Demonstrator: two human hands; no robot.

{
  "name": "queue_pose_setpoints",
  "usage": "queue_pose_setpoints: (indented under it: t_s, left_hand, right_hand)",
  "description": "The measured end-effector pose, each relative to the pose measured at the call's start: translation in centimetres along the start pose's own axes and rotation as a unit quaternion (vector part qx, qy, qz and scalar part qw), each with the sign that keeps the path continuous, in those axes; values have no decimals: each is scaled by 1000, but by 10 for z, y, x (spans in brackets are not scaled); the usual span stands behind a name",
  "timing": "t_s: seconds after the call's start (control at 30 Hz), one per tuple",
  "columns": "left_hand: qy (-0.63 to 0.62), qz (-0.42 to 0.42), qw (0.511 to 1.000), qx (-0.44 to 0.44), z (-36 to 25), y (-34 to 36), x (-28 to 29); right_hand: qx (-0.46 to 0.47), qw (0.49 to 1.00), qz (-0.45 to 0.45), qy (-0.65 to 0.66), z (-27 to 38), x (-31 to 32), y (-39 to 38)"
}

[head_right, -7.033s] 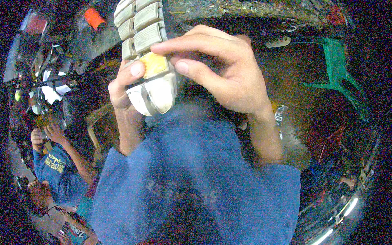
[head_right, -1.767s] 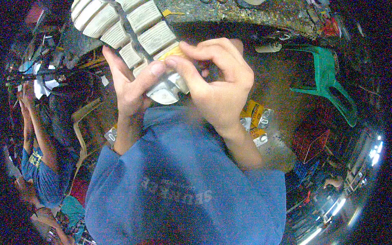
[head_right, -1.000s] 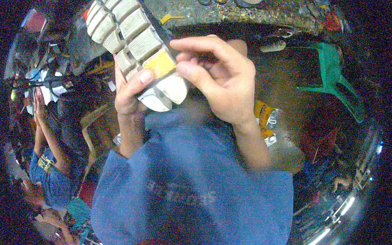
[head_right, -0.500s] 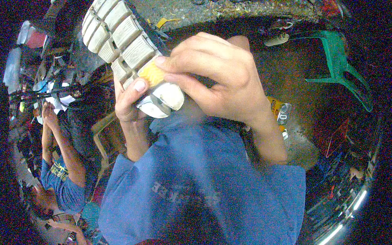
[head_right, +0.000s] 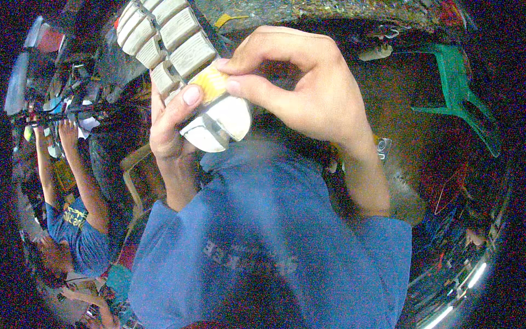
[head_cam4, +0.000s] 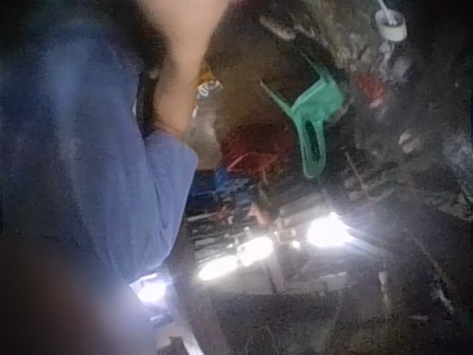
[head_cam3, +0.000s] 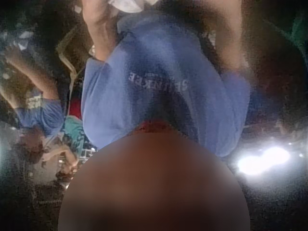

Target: The person uses a pen-like tool to mark the sole of a shoe, then cuts a yellow rubber patch with scissors and fits it into a recessed area on the sole. The person repeats the cutting and fitting process for additional patches.

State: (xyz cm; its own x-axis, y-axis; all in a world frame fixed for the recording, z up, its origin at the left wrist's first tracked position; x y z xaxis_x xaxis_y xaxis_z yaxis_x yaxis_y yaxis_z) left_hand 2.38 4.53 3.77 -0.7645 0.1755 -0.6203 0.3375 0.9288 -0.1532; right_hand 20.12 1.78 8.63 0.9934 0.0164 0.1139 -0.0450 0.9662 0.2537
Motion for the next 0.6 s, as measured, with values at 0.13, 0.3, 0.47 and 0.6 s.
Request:
queue_pose_setpoints:
  t_s: [0.13,0.3,0.47,0.6]
  left_hand:
    - [6,-12,1000,-22,-3,-2,-1]
    - [53,-21,997,-52,-7,-4,-3]
    - [195,-26,969,-152,-20,-6,-4]
    - [232,-28,957,-172,-21,-15,-11]
  right_hand:
    - [2,1000,11,-2,-1,1,0]
    - [11,1000,2,-17,1,3,-4]
    - [51,997,-48,-26,2,1,-12]
    - [111,989,-75,-55,7,6,-17]
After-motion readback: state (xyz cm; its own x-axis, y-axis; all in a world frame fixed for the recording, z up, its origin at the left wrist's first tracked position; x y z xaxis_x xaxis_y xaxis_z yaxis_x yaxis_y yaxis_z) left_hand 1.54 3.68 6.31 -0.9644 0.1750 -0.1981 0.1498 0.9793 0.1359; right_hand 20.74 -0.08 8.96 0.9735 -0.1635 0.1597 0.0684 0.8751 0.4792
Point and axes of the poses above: each hand's wrist, its own y-axis towards the middle knuckle, its own x-axis out of the back of the hand, z = x × y, the point moved 6 cm from there along y, towards the middle knuckle, and after that the axes turned 5 degrees about -z, right-handed, at the moved point
